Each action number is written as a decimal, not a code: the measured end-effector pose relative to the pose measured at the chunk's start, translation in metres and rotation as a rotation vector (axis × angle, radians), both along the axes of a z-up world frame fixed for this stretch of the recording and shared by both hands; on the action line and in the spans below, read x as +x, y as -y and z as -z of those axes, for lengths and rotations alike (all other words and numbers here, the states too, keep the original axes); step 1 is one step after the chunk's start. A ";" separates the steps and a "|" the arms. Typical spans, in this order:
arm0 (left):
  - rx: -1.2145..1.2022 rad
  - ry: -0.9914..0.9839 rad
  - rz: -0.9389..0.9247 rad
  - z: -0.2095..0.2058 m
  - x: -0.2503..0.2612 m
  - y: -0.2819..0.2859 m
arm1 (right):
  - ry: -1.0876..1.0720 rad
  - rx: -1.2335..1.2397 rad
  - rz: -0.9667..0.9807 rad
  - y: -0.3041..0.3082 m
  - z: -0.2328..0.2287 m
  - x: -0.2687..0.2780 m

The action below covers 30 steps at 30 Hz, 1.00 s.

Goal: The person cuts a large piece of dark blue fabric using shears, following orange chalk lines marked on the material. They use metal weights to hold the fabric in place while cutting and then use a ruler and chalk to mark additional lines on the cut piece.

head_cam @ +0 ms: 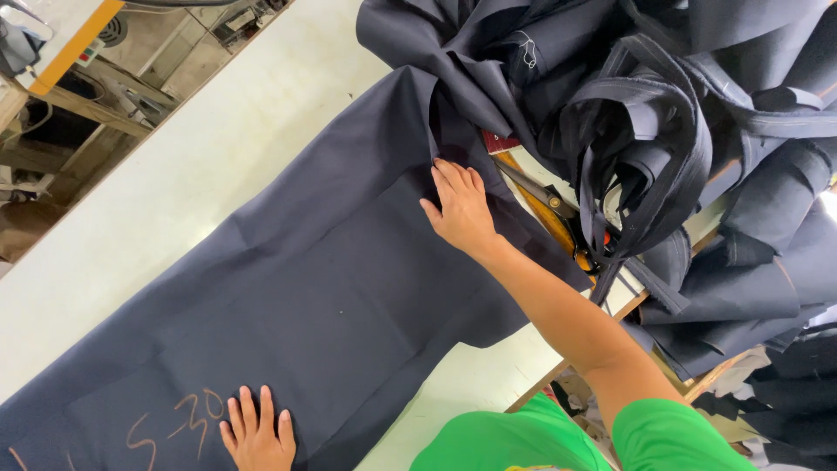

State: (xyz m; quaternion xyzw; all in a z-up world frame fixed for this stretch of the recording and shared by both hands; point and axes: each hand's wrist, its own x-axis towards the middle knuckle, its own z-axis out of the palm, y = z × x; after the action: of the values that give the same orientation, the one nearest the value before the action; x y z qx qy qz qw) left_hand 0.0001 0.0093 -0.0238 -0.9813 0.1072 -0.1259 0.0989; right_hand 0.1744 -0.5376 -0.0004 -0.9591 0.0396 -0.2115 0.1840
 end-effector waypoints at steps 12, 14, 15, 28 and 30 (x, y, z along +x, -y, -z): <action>0.023 0.065 0.034 0.000 0.001 0.001 | 0.070 0.094 0.013 0.027 0.014 0.005; 0.023 0.059 0.035 -0.001 0.001 0.002 | 0.035 0.115 0.023 0.031 0.019 0.005; 0.016 0.054 0.034 -0.002 0.001 0.002 | 0.037 0.097 0.025 0.032 0.021 0.005; 0.035 -0.009 -0.032 0.004 -0.001 -0.003 | 0.007 0.303 0.037 0.072 0.005 0.012; 0.043 0.006 -0.029 0.004 -0.002 -0.002 | -0.111 0.489 0.100 0.082 -0.022 0.042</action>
State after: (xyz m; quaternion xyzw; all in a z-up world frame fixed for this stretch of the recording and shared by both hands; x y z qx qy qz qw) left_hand -0.0022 0.0110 -0.0275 -0.9800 0.0953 -0.1251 0.1219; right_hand 0.2166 -0.6195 0.0220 -0.8930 0.1472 -0.1513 0.3974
